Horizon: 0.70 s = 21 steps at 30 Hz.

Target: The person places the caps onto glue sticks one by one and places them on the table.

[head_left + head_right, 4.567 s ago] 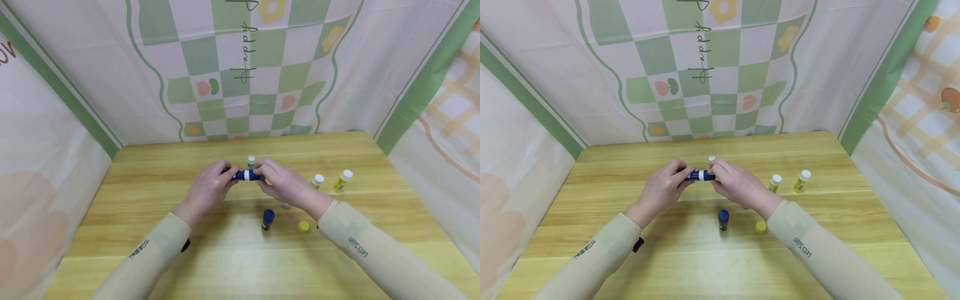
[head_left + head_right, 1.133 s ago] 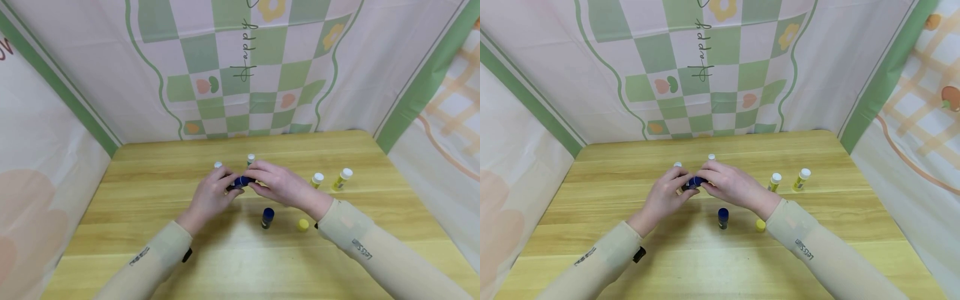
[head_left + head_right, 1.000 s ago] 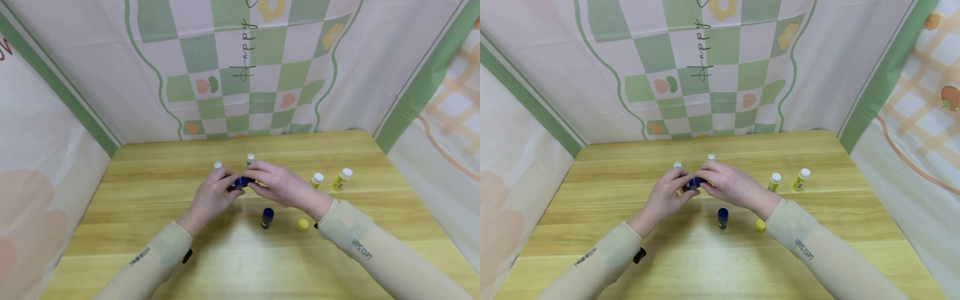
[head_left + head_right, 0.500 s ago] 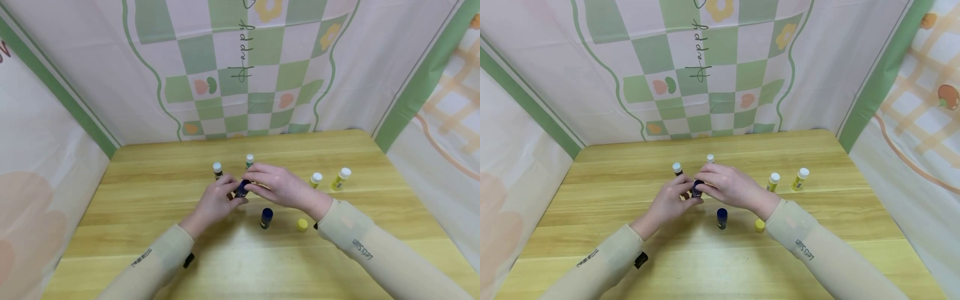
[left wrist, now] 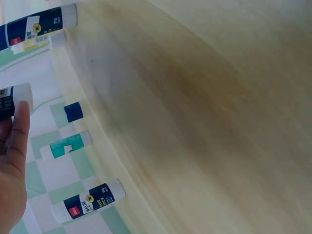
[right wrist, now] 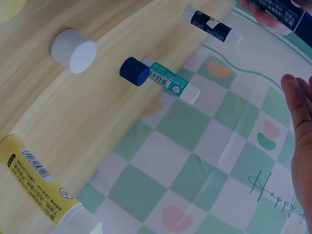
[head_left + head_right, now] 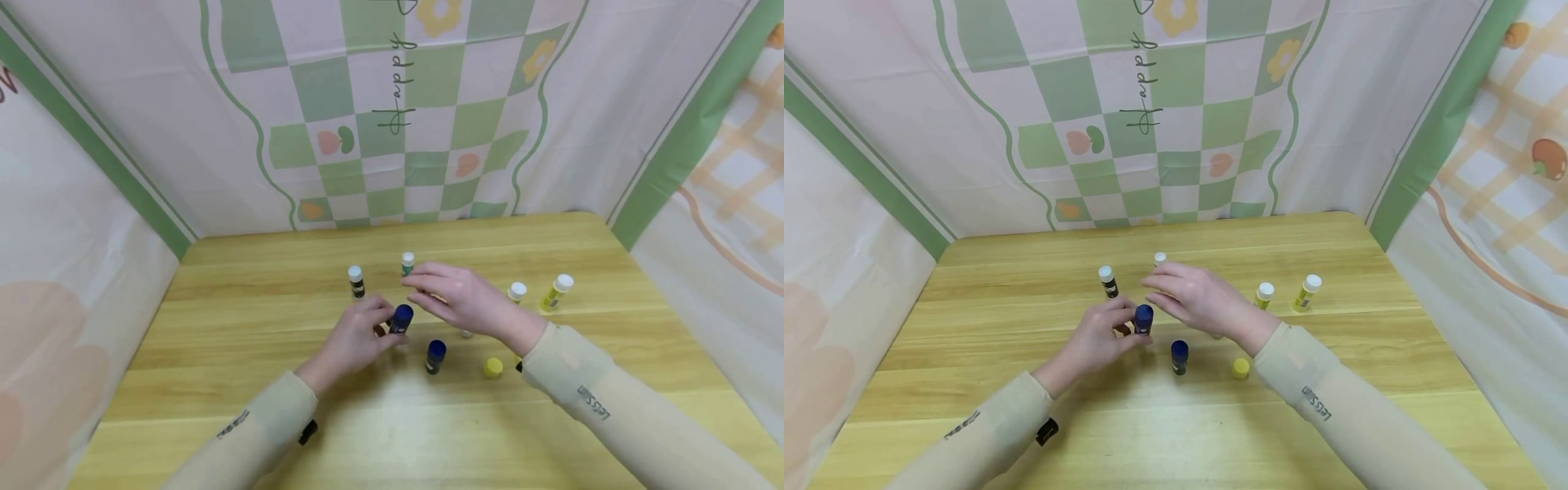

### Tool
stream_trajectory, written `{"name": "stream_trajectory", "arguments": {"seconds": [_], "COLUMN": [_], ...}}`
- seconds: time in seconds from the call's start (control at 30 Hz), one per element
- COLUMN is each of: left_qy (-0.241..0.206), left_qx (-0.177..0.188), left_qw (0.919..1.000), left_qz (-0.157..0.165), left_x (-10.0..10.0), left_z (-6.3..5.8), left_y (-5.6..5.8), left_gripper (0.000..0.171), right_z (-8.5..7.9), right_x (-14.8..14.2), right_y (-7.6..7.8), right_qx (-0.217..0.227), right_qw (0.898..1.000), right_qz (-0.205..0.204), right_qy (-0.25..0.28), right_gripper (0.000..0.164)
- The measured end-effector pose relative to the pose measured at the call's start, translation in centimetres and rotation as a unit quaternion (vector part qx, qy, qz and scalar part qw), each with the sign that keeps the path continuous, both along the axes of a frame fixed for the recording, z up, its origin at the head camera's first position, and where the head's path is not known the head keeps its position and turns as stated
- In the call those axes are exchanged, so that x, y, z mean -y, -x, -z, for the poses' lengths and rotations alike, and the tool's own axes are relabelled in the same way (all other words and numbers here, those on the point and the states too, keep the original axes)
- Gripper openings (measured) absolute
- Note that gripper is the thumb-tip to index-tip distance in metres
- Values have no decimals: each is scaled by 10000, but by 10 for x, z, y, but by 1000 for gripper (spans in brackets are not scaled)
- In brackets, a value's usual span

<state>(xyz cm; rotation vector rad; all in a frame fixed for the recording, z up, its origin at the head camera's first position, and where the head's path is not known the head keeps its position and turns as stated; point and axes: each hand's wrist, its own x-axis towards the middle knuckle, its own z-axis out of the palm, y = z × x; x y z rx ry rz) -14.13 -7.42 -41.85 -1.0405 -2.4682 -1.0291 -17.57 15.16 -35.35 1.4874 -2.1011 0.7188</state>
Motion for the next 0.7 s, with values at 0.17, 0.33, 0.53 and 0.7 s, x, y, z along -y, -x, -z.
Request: {"name": "stream_trajectory", "arguments": {"seconds": [0.17, 0.33, 0.53, 0.7], "left_qy": [-19, -18, 38, 12], "left_qx": [198, 398, 791, 856], "left_qw": [9997, 9990, 9967, 9959], "left_qz": [118, 211, 191, 276], "left_x": [-1, -2, -3, -3], "left_z": [2, 3, 5, 7], "left_y": [-2, -4, -8, -9], "left_gripper": [32, 31, 30, 28], "right_z": [2, 3, 6, 7], "right_x": [-2, -4, -8, -10], "right_y": [2, 5, 8, 10], "right_qx": [54, 88, 166, 185], "right_qw": [10000, 9999, 9997, 9994], "right_qz": [41, 126, 187, 260], "right_qy": [8, -25, -72, -115], "right_gripper": [40, 40, 27, 22]}}
